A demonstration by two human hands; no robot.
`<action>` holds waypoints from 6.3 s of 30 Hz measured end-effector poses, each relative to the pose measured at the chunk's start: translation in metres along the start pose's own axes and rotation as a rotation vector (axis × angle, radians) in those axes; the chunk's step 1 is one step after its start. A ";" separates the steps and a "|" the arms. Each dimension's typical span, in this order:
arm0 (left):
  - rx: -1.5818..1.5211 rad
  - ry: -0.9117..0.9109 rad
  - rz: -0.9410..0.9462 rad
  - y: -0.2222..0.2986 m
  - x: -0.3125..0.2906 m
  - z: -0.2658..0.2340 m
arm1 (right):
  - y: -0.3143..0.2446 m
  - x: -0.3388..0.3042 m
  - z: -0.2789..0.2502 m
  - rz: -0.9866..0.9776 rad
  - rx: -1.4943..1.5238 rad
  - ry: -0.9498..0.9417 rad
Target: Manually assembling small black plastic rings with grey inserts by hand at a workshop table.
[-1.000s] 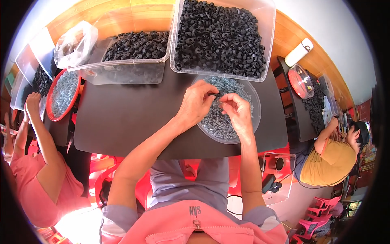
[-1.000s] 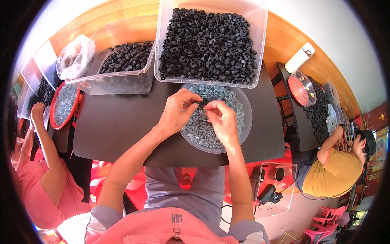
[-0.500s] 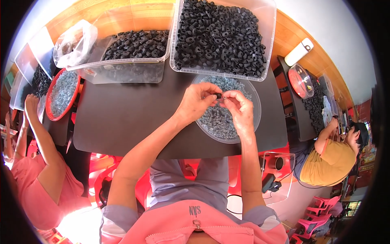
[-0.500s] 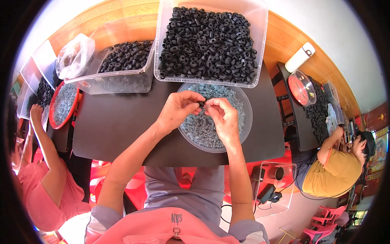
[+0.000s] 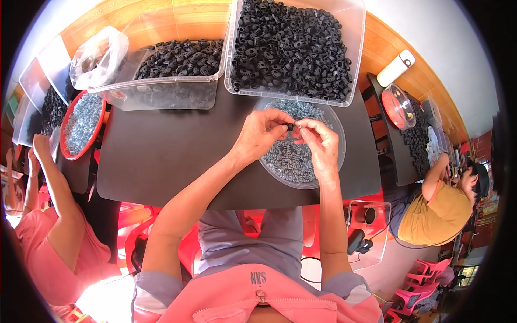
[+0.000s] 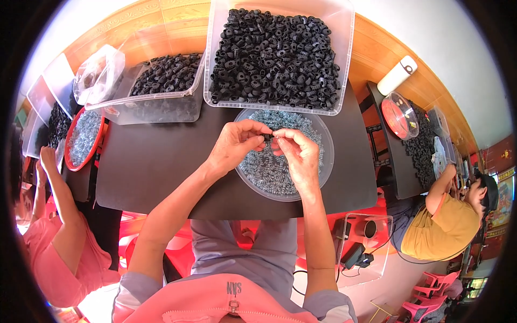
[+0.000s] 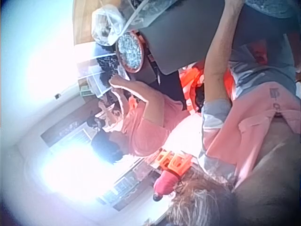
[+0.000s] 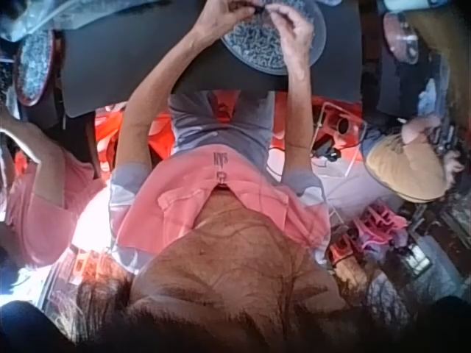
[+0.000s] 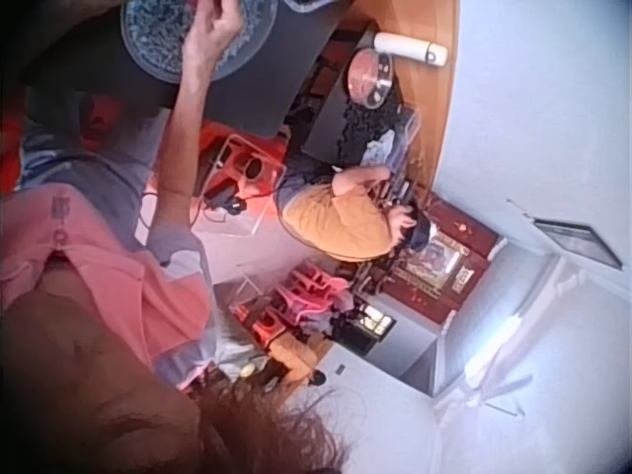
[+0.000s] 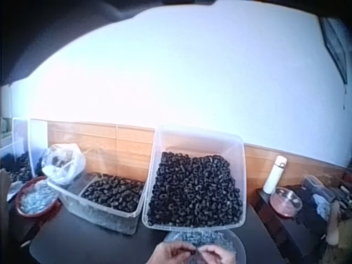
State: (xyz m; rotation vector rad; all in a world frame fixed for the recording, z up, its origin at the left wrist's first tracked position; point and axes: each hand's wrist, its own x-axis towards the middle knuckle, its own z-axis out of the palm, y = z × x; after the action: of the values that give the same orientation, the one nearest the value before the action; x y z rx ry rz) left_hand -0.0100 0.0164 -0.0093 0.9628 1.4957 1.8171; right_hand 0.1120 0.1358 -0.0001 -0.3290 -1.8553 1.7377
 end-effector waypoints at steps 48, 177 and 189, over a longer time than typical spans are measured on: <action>-0.150 -0.100 -0.077 0.008 -0.002 0.000 | -0.001 -0.004 0.003 -0.278 -0.127 0.031; 0.423 -0.042 0.347 0.019 -0.008 0.010 | -0.012 -0.011 0.000 0.074 0.108 0.113; 0.473 -0.032 0.364 0.018 -0.007 0.011 | 0.026 -0.007 -0.139 -0.158 -1.170 0.209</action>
State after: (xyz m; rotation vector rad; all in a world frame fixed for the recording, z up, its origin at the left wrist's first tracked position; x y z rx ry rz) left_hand 0.0029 0.0135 0.0083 1.5697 1.8697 1.6968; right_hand 0.1897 0.2512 -0.0280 -0.7246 -2.4390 0.3249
